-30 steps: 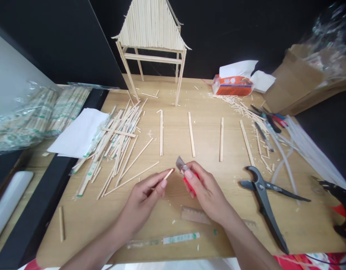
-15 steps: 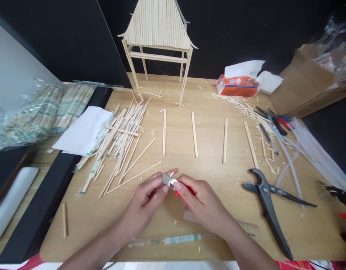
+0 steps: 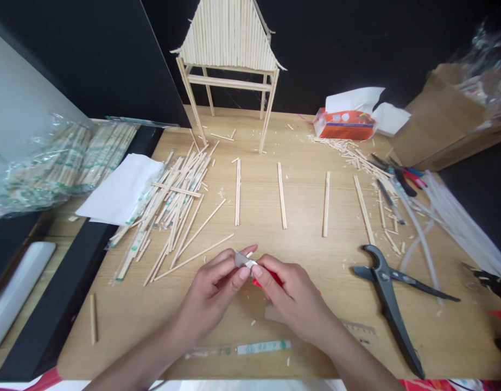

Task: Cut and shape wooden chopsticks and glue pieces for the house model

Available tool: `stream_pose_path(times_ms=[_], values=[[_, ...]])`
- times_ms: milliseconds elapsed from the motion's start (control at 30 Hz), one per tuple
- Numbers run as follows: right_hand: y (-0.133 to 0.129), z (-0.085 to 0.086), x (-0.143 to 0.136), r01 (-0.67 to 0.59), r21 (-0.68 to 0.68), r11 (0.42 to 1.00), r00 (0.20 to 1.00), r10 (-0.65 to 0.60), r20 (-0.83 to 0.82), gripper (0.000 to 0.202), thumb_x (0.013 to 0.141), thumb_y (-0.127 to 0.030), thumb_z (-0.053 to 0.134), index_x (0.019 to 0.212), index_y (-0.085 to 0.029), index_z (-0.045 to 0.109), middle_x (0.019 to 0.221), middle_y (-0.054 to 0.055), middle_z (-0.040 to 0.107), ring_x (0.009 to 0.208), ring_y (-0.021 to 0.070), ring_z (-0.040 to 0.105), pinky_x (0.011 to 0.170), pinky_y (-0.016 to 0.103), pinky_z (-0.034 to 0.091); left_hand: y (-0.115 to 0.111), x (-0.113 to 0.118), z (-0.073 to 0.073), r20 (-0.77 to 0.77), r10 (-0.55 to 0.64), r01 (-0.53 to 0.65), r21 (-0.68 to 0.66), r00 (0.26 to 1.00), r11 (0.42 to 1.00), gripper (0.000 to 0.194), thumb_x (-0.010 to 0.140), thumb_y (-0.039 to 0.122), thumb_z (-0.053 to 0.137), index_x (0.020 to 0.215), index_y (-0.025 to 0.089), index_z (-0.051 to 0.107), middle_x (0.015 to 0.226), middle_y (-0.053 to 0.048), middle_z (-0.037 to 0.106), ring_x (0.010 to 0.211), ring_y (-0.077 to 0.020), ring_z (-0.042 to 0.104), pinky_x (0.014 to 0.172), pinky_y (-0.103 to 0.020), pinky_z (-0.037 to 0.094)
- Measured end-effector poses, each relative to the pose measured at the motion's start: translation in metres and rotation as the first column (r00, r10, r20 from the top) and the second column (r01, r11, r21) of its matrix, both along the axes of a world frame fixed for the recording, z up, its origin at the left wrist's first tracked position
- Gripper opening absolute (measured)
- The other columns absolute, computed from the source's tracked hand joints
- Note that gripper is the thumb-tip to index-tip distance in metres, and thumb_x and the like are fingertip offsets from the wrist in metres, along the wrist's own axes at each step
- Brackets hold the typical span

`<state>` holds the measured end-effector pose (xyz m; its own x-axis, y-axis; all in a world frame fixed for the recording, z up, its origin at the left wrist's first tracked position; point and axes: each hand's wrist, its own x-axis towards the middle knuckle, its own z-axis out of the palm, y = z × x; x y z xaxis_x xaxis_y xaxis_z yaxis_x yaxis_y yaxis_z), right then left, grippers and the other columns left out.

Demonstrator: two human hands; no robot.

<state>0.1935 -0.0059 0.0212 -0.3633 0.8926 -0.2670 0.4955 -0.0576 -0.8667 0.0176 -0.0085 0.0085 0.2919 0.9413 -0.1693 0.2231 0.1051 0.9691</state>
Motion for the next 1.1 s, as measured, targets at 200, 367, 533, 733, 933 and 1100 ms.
stream_pose_path(times_ms=[200,367,533,733,933,1100], values=[[-0.0010,0.0026,-0.0020,0.017,0.003,1.000,1.000,-0.017,0.007,0.032,0.095,-0.040,0.036,0.070,-0.022,0.044,0.057,-0.005,0.040,0.053,0.0108,0.038,0.052,0.023,0.026,0.0013,-0.0010,-0.0001,-0.036,0.046,-0.046,0.014,0.998,0.999,0.016,0.087,0.024,0.056,0.093,0.023,0.071,0.088,-0.001,0.066,0.092,-0.0165,0.060,0.081,-0.024,0.045],[-0.0019,0.0044,-0.0029,0.013,-0.002,1.000,1.000,-0.013,-0.014,0.030,0.096,-0.039,0.036,0.073,-0.023,0.046,0.060,-0.005,0.044,0.055,0.0108,0.040,0.053,0.022,0.028,0.0006,-0.0006,-0.0024,-0.020,0.094,-0.093,0.021,0.995,0.995,0.017,0.084,0.025,0.059,0.093,0.022,0.073,0.079,-0.002,0.067,0.078,-0.0168,0.060,0.072,-0.025,0.045],[-0.0032,0.0022,-0.0036,0.011,0.045,0.999,0.998,-0.013,0.060,0.030,0.096,-0.039,0.034,0.073,-0.023,0.041,0.058,-0.005,0.041,0.053,0.0108,0.038,0.052,0.023,0.025,-0.0013,0.0006,-0.0052,-0.055,0.146,-0.145,0.028,0.988,0.989,0.014,0.083,0.027,0.061,0.082,0.021,0.074,0.078,-0.002,0.066,0.078,-0.0177,0.059,0.072,-0.026,0.044],[-0.0067,0.0013,-0.0056,0.021,0.053,0.998,0.996,-0.025,0.081,0.030,0.097,-0.040,0.033,0.073,-0.023,0.040,0.057,-0.006,0.038,0.051,0.0107,0.037,0.051,0.024,0.023,-0.0031,0.0011,-0.0068,-0.130,0.219,-0.213,0.057,0.967,0.975,0.014,0.079,0.027,0.065,0.068,0.020,0.069,0.062,0.002,0.055,0.062,-0.0125,0.050,0.056,-0.022,0.037],[-0.0044,-0.0001,-0.0045,0.030,-0.011,1.000,1.000,-0.030,0.004,0.032,0.097,-0.042,0.033,0.073,-0.023,0.040,0.057,-0.006,0.038,0.053,0.0105,0.037,0.052,0.024,0.024,0.0014,0.0021,-0.0034,-0.067,0.121,-0.117,0.069,0.990,0.991,0.014,0.084,0.025,0.060,0.073,0.019,0.066,0.073,-0.001,0.055,0.098,-0.0204,0.059,0.075,-0.023,0.043],[-0.0018,-0.0017,-0.0027,0.010,-0.098,0.995,0.995,-0.019,-0.094,0.035,0.097,-0.045,0.031,0.071,-0.022,0.039,0.058,-0.006,0.040,0.054,0.0099,0.039,0.053,0.023,0.025,0.0022,0.0001,-0.0016,-0.052,0.040,-0.037,0.049,0.998,0.998,0.016,0.088,0.025,0.054,0.078,0.020,0.066,0.088,-0.003,0.060,0.117,-0.0208,0.053,0.089,-0.023,0.041]])
